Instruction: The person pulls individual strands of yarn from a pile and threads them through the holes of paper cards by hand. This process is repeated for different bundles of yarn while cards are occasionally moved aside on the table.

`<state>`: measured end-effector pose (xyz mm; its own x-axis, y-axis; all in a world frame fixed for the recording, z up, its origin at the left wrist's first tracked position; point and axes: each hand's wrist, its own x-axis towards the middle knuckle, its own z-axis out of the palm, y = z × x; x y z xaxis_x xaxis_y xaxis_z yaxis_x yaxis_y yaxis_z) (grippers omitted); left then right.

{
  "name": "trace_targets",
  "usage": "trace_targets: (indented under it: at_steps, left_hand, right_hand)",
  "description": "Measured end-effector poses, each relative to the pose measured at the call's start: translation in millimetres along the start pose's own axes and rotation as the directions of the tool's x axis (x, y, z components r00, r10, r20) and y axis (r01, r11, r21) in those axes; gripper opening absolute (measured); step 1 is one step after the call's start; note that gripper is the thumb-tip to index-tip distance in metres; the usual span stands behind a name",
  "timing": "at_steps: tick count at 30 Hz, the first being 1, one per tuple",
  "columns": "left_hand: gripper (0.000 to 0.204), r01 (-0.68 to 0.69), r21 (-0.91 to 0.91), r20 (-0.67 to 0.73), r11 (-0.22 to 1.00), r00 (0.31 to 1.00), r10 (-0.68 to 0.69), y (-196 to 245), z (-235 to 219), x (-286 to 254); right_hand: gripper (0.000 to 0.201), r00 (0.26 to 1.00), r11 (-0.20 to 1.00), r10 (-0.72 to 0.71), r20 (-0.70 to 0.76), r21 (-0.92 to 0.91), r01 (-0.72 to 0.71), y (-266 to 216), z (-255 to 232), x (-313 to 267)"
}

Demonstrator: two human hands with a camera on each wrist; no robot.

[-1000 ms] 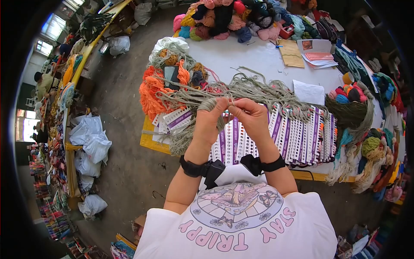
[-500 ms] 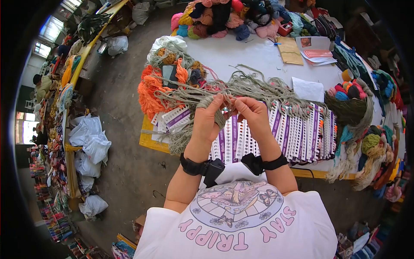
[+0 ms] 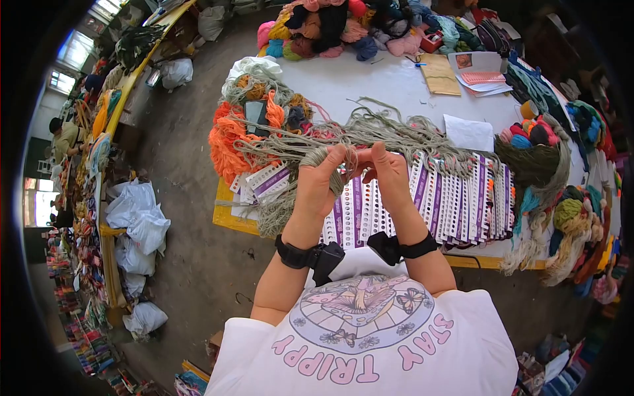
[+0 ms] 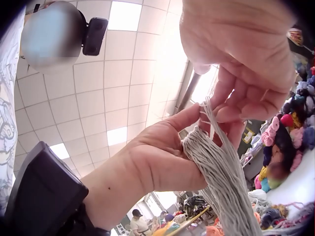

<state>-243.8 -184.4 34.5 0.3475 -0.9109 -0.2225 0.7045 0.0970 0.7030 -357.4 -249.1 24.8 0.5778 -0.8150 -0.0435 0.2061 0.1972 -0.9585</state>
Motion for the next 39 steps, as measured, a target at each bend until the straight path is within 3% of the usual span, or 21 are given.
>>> trace_targets:
  at_steps: [5, 8, 11, 14, 17, 20, 23, 29, 35, 39]
  left_hand:
    - [0.013, -0.005, 0.039, -0.044, 0.999, 0.999, 0.007, -0.5, 2.0, -2.3]
    - [0.013, -0.009, 0.072, 0.036, 0.997, 0.999, 0.006, -1.0, -4.2, -3.2]
    - [0.012, -0.079, 0.033, -0.060, 0.996, 0.995, 0.081, -5.5, 3.0, -4.0]
    - [0.013, -0.091, 0.011, -0.072, 0.996, 0.993, 0.092, -7.5, -0.2, -2.5]
    - [0.013, -0.108, 0.036, -0.063, 0.994, 0.992, 0.110, -6.7, -1.8, -1.0]
    - [0.012, -0.041, 0.022, -0.136, 0.999, 0.990, 0.043, -5.2, -3.2, -1.6]
    - [0.009, 0.017, -0.023, -0.141, 1.000, 0.990, -0.020, -4.4, -5.7, -0.1]
    - [0.008, -0.075, 0.008, -0.072, 0.997, 0.995, 0.076, -6.7, -8.7, 1.0]
    - [0.009, -0.001, -0.078, -0.084, 0.997, 0.996, -0.005, -10.8, -18.9, 3.2]
    - [0.009, -0.066, 0.040, -0.094, 0.997, 0.993, 0.070, -18.8, -38.2, 6.8]
  right_hand:
    - [0.026, 0.999, 0.996, -0.044, 0.020, -0.076, 0.046, -6.0, 5.3, -2.8]
    - [0.014, 1.000, 1.000, -0.023, 0.016, -0.006, 0.023, -2.1, 7.2, -0.4]
    - [0.012, 1.000, 1.000, 0.003, -0.021, 0.030, -0.003, -7.9, 7.9, -2.7]
    - [0.010, 0.999, 0.994, 0.015, -0.045, 0.111, -0.010, -11.3, 11.2, -3.6]
    - [0.008, 0.986, 0.989, -0.144, -0.087, -0.057, 0.140, 6.0, 5.8, 2.2]
    - [0.007, 0.987, 0.989, -0.150, -0.053, -0.009, 0.150, 12.6, 7.7, 3.6]
    - [0.007, 0.987, 0.986, -0.155, -0.040, -0.074, 0.151, 8.6, 11.6, 2.6]
    - [0.007, 0.985, 0.983, -0.164, -0.050, -0.089, 0.160, 17.5, 12.3, 5.6]
    - [0.005, 0.980, 0.993, -0.095, -0.173, 0.059, 0.107, 20.9, 17.1, 5.7]
    - [0.008, 0.993, 0.991, -0.085, -0.086, -0.114, 0.074, 26.0, 16.5, 9.2]
